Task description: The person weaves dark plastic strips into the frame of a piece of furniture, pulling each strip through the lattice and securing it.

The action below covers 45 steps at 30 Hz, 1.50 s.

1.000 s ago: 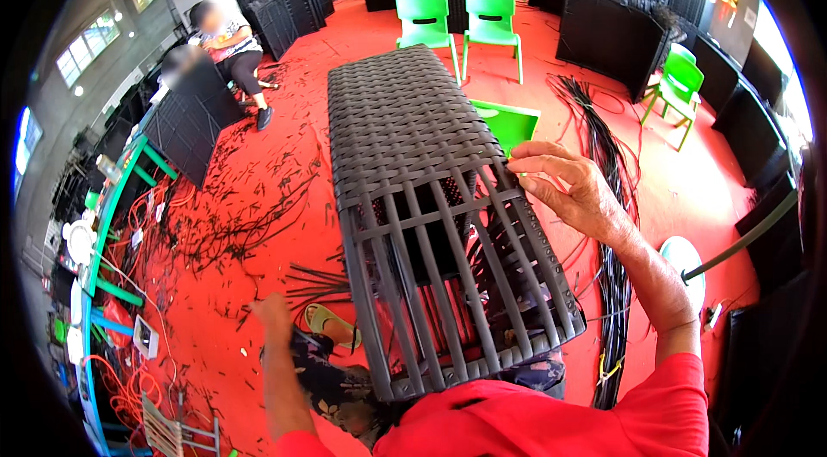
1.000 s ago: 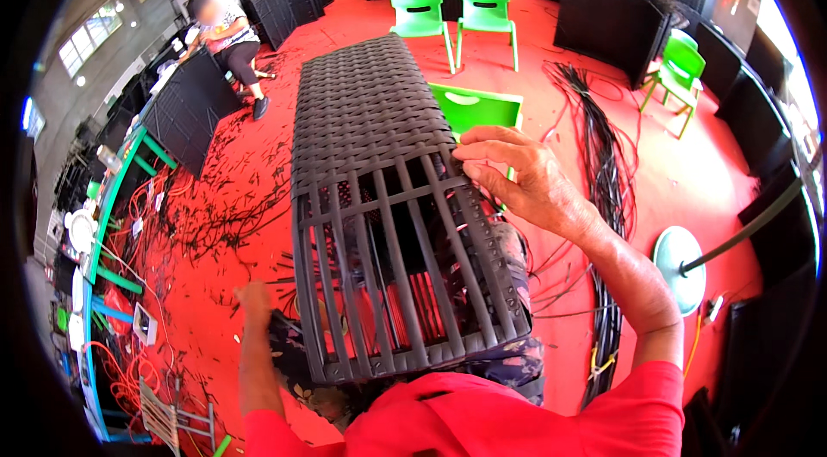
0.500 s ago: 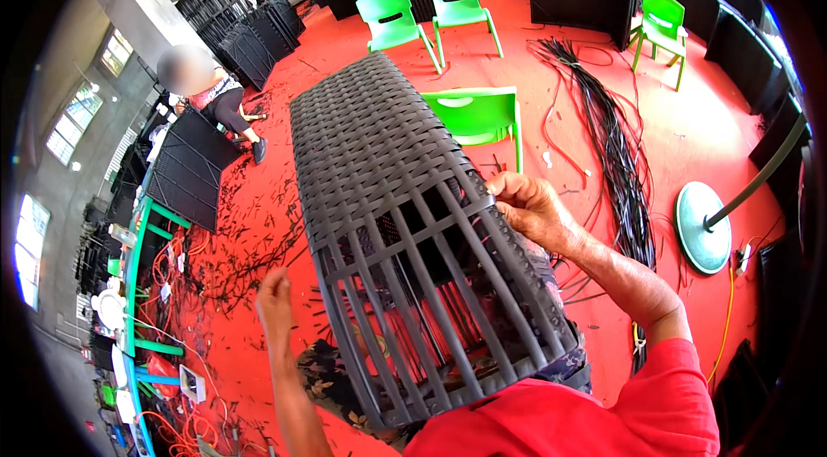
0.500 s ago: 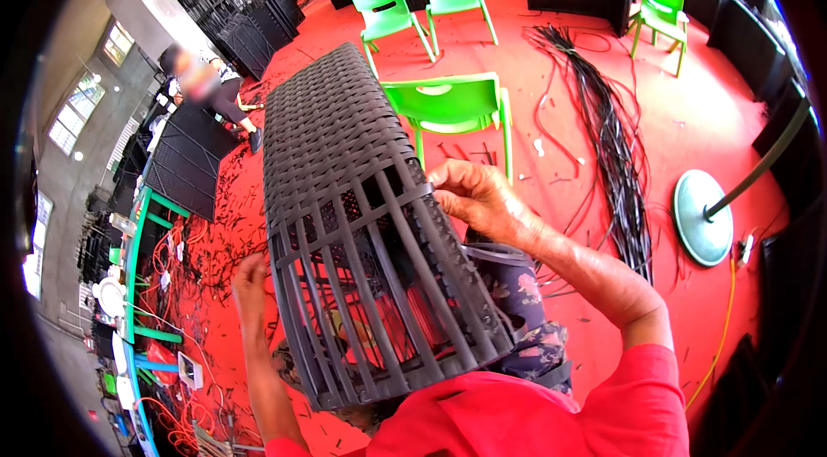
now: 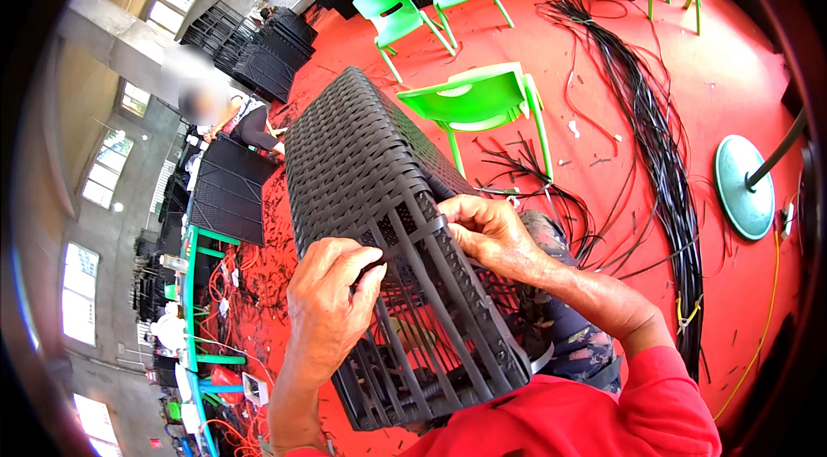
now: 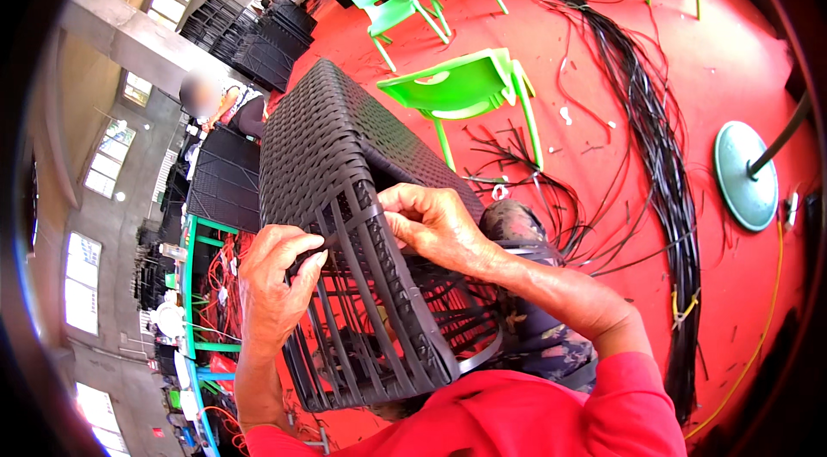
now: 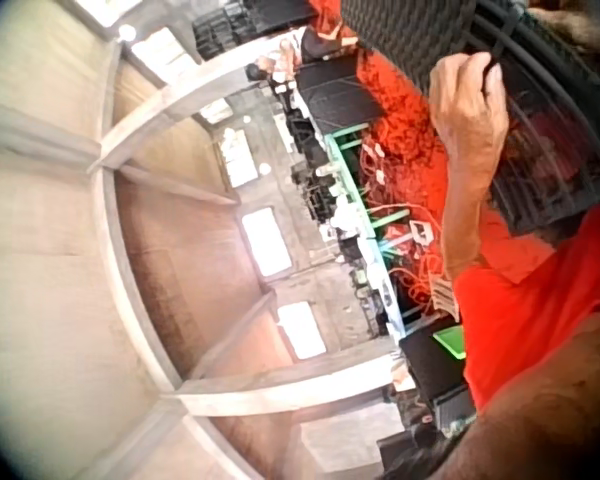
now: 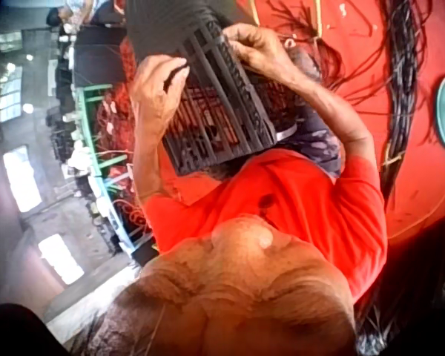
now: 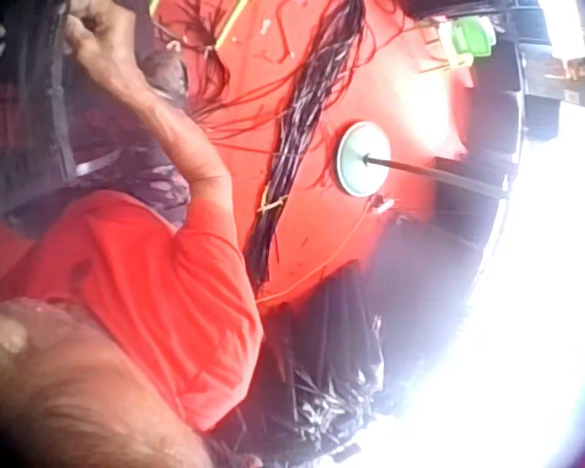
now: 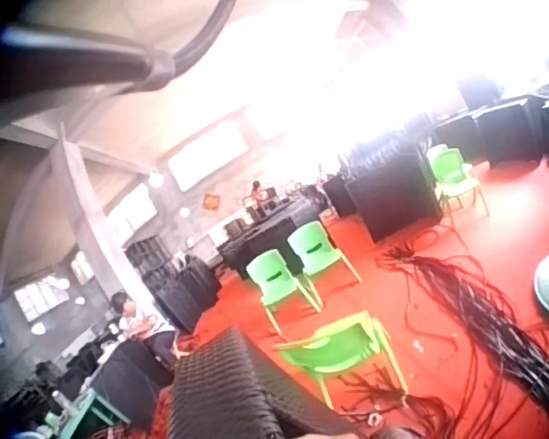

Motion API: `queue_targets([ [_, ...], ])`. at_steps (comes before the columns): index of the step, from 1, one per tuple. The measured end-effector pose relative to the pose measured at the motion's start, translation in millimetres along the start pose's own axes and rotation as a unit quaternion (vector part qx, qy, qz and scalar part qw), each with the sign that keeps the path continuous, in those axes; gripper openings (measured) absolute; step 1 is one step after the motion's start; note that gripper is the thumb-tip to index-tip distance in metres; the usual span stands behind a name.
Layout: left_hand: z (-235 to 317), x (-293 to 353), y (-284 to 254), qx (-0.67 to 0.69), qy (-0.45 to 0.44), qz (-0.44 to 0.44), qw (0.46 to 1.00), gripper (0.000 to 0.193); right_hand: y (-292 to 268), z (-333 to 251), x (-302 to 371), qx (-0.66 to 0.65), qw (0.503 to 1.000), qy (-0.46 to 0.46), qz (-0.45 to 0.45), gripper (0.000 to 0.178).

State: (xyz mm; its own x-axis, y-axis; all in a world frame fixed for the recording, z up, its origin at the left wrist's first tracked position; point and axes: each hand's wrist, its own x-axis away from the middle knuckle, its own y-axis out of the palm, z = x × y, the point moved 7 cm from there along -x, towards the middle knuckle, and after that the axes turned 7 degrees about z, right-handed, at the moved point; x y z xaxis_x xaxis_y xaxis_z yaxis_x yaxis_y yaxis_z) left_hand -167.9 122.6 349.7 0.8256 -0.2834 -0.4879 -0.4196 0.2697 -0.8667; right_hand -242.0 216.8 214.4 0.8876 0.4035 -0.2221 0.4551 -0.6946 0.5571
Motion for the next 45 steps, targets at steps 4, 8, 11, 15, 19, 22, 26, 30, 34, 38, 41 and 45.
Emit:
queue_targets([
  [4,6,-14,7,-0.158,0.089,0.058,0.982,0.014,-7,0,-7,-0.007,1.000,0.006,0.027,0.012],
  [8,-13,-19,7,-0.058,-0.027,0.033,0.997,0.015,-9,0,-13,-0.004,1.000,-0.007,0.023,0.011],
  [11,-4,-19,13,-0.122,0.076,0.036,0.989,0.014,-10,1,-15,0.000,1.000,-0.017,0.022,0.010],
  [15,-22,-10,10,-0.095,0.001,0.074,0.993,0.014,-7,4,-19,-0.028,0.999,0.010,-0.019,0.011],
  [19,-18,-10,11,-0.100,-0.006,0.101,0.990,0.014,-6,19,-18,-0.175,0.967,0.156,-0.098,0.027],
  [22,-15,-11,7,-0.126,-0.007,0.103,0.987,0.014,0,24,-18,-0.221,0.934,0.249,-0.131,0.039],
  [26,-16,-6,6,-0.136,-0.013,0.112,0.984,0.013,9,31,-19,-0.272,0.898,0.313,-0.147,0.043],
  [30,-14,-9,6,-0.124,-0.010,0.111,0.986,0.017,17,32,-25,-0.297,0.894,0.301,-0.147,0.039],
  [34,-17,-5,5,-0.125,-0.023,0.118,0.985,0.014,22,31,-24,-0.287,0.898,0.288,-0.165,0.035],
  [38,-12,-7,0,-0.121,0.009,0.134,0.984,0.020,23,20,-21,-0.238,0.919,0.292,-0.119,0.035],
  [41,-13,-9,3,-0.120,0.018,0.138,0.983,0.019,17,8,-24,-0.172,0.931,0.306,-0.102,0.039],
  [45,-12,-6,-1,-0.125,0.012,0.137,0.983,0.016,26,-2,-27,-0.064,0.939,0.328,-0.077,0.037],
])
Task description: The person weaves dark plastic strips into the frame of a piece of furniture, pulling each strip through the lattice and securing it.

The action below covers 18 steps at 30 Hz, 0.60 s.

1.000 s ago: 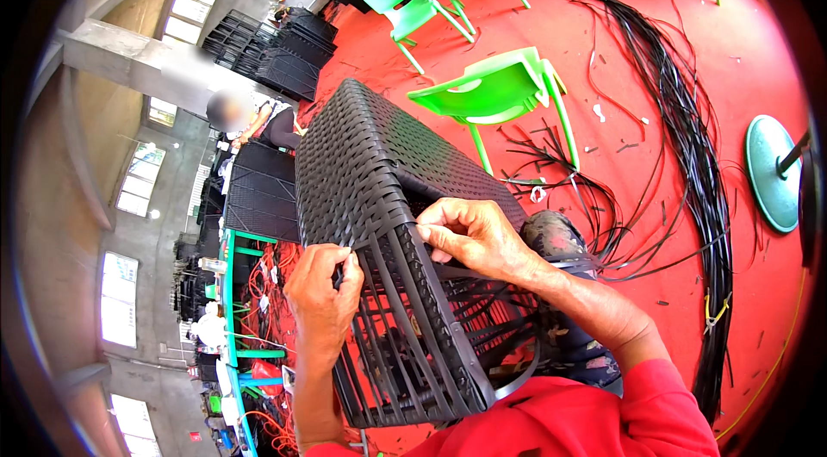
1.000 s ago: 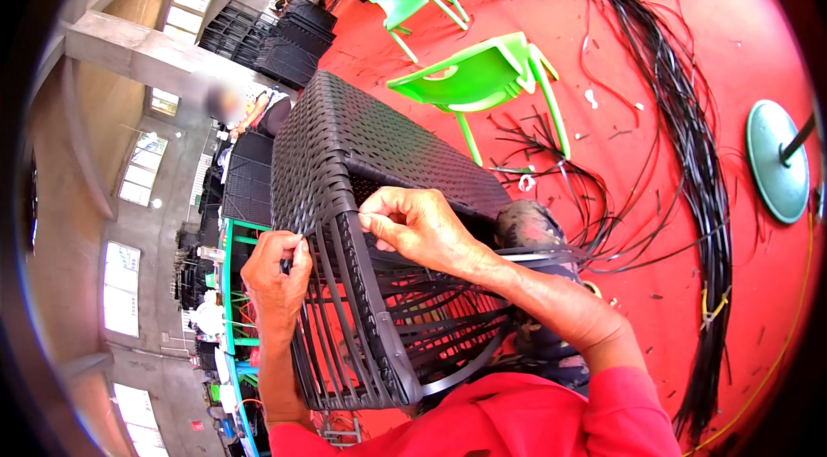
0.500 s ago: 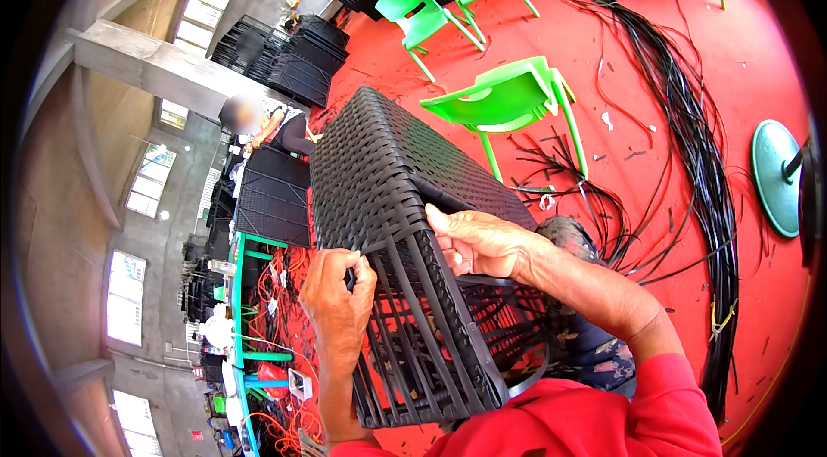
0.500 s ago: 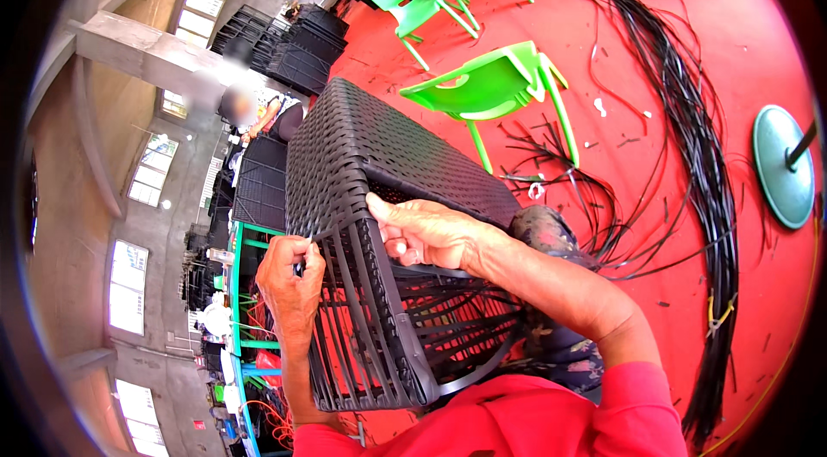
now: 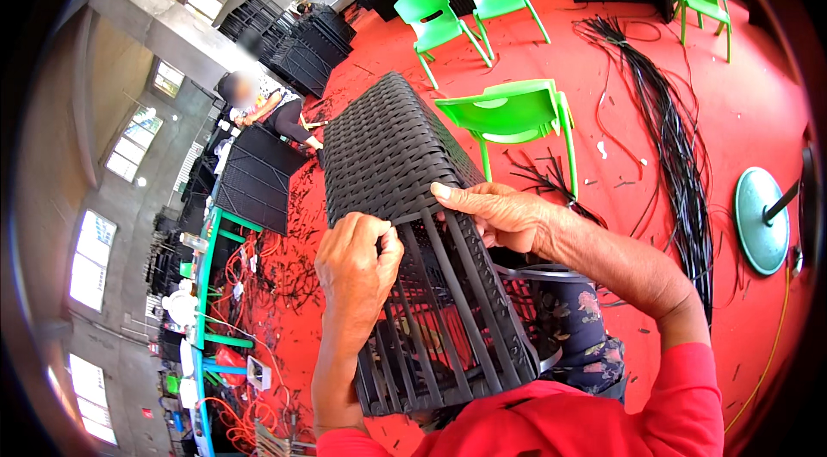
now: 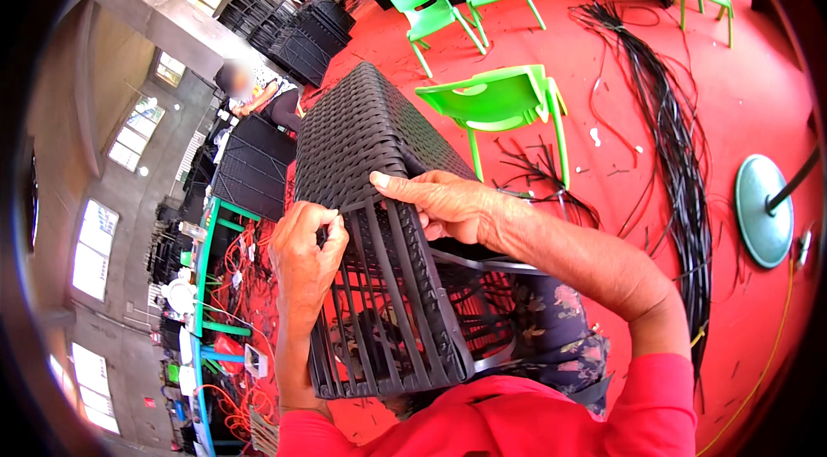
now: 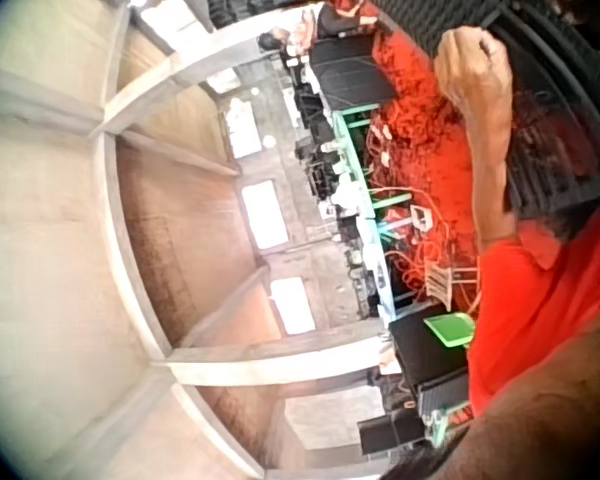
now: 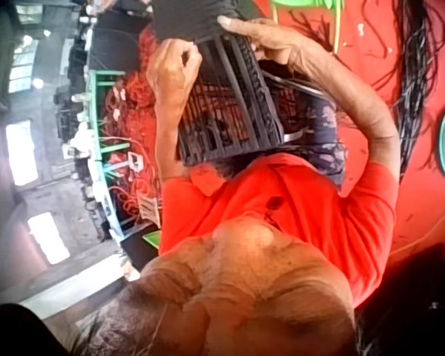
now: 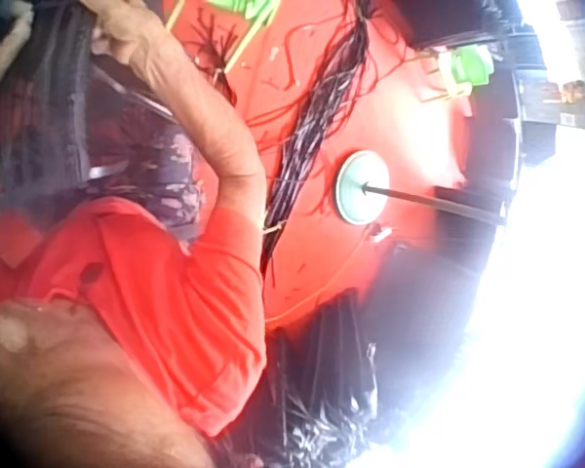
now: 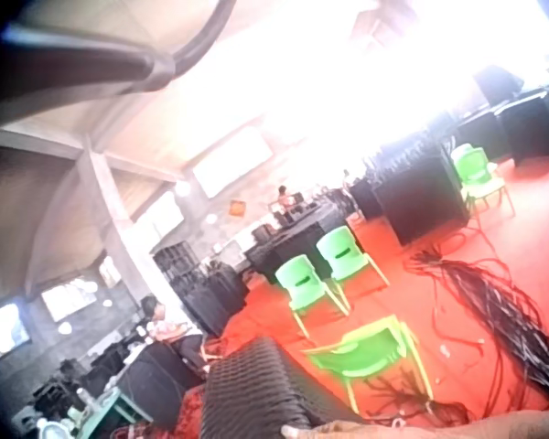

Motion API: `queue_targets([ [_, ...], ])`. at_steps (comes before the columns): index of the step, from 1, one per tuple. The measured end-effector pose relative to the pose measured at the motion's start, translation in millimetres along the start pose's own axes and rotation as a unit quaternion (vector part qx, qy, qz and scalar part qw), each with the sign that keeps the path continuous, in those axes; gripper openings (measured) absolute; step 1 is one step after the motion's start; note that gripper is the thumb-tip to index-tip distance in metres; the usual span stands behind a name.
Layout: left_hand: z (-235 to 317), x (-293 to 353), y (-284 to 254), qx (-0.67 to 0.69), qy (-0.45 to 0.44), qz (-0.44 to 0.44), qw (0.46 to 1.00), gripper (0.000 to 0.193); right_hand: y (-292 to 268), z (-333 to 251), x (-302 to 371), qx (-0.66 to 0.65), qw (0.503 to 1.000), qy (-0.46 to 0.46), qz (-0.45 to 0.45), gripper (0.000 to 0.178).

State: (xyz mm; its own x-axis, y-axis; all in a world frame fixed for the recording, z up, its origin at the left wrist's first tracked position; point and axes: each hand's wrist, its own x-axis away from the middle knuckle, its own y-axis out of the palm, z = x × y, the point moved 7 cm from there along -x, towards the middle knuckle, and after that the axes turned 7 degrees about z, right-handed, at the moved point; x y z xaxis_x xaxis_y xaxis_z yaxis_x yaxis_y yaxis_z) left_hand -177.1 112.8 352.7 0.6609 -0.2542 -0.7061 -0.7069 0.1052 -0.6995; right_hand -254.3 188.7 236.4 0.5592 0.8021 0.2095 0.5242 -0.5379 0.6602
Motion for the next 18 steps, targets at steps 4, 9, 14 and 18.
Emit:
queue_targets([
  [4,-2,-1,-1,0.034,-0.010,0.000,0.999,0.011,-13,-4,-10,0.122,0.991,-0.012,0.049,0.037],
  [9,-52,27,-15,0.272,-0.201,0.052,0.940,0.011,-12,-7,-4,0.124,0.988,-0.015,0.088,0.032],
  [14,-82,75,-22,0.305,-0.224,-0.018,0.925,0.032,-7,-8,3,0.100,0.988,-0.028,0.112,0.030],
  [18,-97,77,-13,0.337,-0.248,-0.024,0.908,0.030,-6,-11,4,0.115,0.987,-0.040,0.101,0.029],
])
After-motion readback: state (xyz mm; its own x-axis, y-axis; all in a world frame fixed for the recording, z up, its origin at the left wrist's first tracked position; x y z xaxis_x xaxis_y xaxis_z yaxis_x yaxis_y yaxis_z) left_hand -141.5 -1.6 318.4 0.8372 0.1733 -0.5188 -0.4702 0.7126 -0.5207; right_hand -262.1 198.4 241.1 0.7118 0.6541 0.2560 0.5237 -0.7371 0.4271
